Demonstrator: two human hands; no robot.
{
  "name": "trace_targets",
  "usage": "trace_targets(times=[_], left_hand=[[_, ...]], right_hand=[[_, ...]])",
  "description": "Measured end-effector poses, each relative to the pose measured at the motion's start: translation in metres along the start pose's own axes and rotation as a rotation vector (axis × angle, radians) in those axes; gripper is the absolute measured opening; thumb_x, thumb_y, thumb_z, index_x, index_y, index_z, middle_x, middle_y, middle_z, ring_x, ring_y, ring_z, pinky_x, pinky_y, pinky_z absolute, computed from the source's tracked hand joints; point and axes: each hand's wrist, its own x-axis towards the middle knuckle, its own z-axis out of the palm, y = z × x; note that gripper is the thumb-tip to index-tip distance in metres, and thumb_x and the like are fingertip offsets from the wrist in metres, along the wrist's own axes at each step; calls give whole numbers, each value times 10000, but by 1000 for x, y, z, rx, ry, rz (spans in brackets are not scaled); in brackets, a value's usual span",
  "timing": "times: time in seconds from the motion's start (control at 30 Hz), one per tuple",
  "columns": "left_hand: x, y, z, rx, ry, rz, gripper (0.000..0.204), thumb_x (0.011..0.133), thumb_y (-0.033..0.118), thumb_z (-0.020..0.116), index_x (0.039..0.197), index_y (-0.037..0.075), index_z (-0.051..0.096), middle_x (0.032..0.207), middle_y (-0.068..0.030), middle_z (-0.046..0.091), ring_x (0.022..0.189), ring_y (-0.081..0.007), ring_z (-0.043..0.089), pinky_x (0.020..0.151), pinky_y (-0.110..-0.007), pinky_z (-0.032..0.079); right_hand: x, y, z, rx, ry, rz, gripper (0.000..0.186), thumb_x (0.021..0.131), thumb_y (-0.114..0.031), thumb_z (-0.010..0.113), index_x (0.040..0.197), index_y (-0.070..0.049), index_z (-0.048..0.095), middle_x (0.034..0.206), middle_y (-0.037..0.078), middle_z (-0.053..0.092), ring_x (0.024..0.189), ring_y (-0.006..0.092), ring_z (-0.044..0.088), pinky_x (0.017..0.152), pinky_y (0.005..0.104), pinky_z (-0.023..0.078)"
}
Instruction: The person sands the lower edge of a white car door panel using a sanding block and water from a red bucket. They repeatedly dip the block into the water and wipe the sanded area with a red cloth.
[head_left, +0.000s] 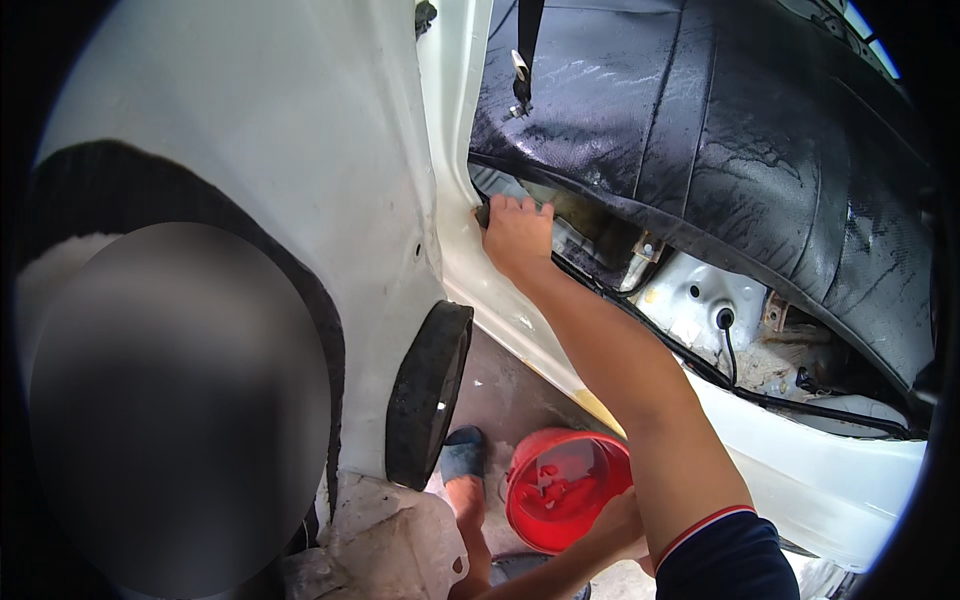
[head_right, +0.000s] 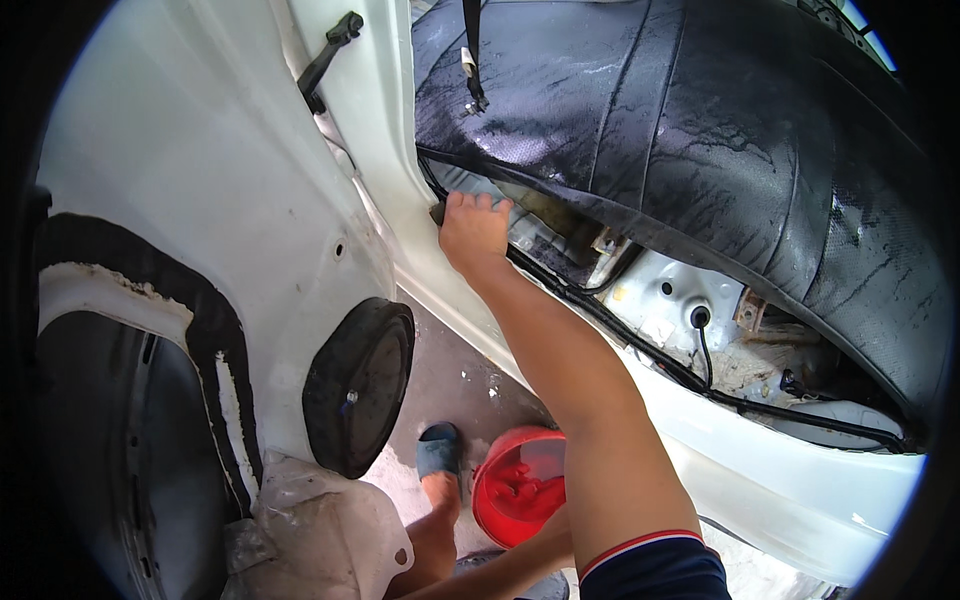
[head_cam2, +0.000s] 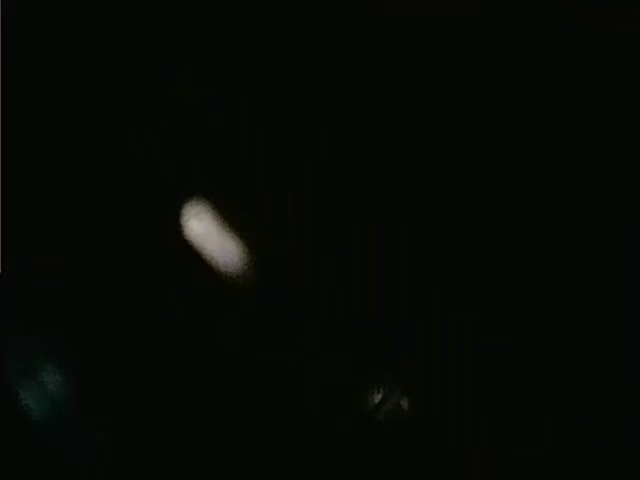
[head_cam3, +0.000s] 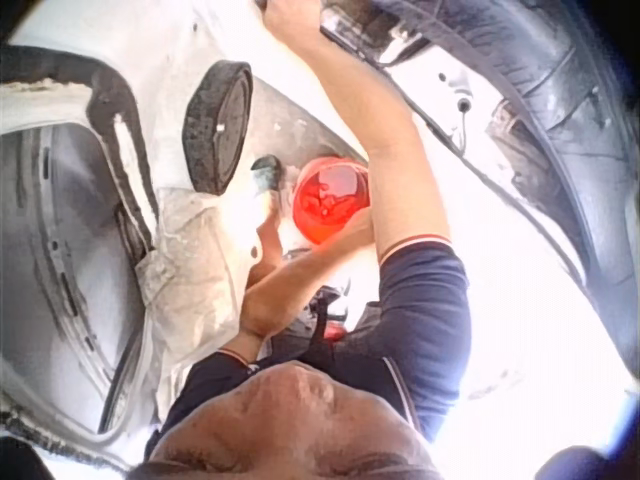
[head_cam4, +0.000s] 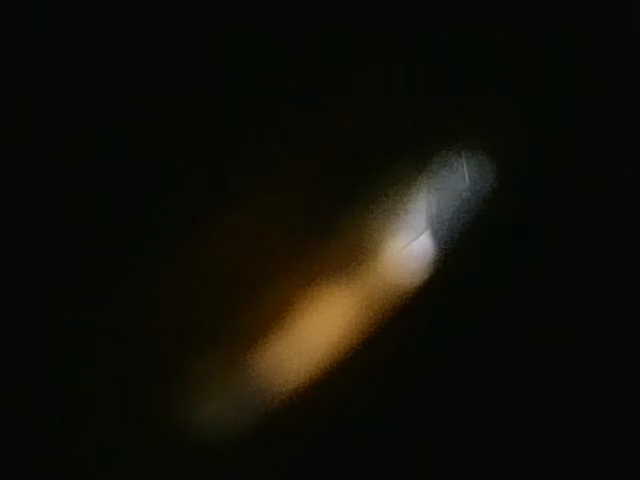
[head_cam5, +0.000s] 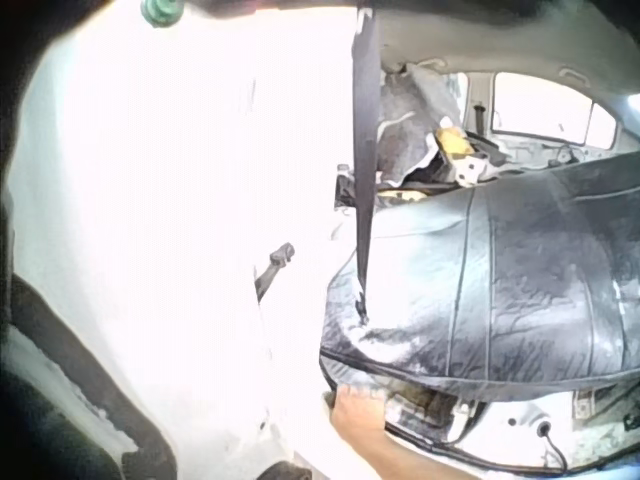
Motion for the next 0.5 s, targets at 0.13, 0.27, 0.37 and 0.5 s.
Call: trace_targets(times=[0.13,0.27,0.37,0.5], left_hand=[[-1,0,-6,41,-34,-70,369,946,275,533,1201,17,596,1195,-233,616,1114,-385,631,870,-499,551],[-5,0,-21,25,23,-28,394,946,268,538,1241,9,566,1197,-238,602,1095,-398,633,880,-487,549],[-7,2,-26,30,31,19,411,944,259,551,1265,3,545,1208,-249,591,1108,-407,624,898,-486,542],[-2,8,-22,26,-30,-31,422,952,263,561,1286,7,537,1235,-251,580,1161,-396,599,925,-485,529]], right_hand=[[-16,7,-18,-82,-125,106,329,893,-319,609,1104,-67,607,1083,92,685,1066,270,612,921,533,395],[-14,5,-28,-21,-175,82,381,896,-347,614,1147,-61,605,1122,95,677,1107,280,593,943,557,384],[-8,3,-20,-33,-123,50,385,901,-322,582,1182,-61,606,1137,96,674,1120,291,588,981,597,359],[-21,15,-6,-88,-247,107,362,913,-257,529,1205,-55,603,1164,101,670,1116,294,591,1004,624,337]])
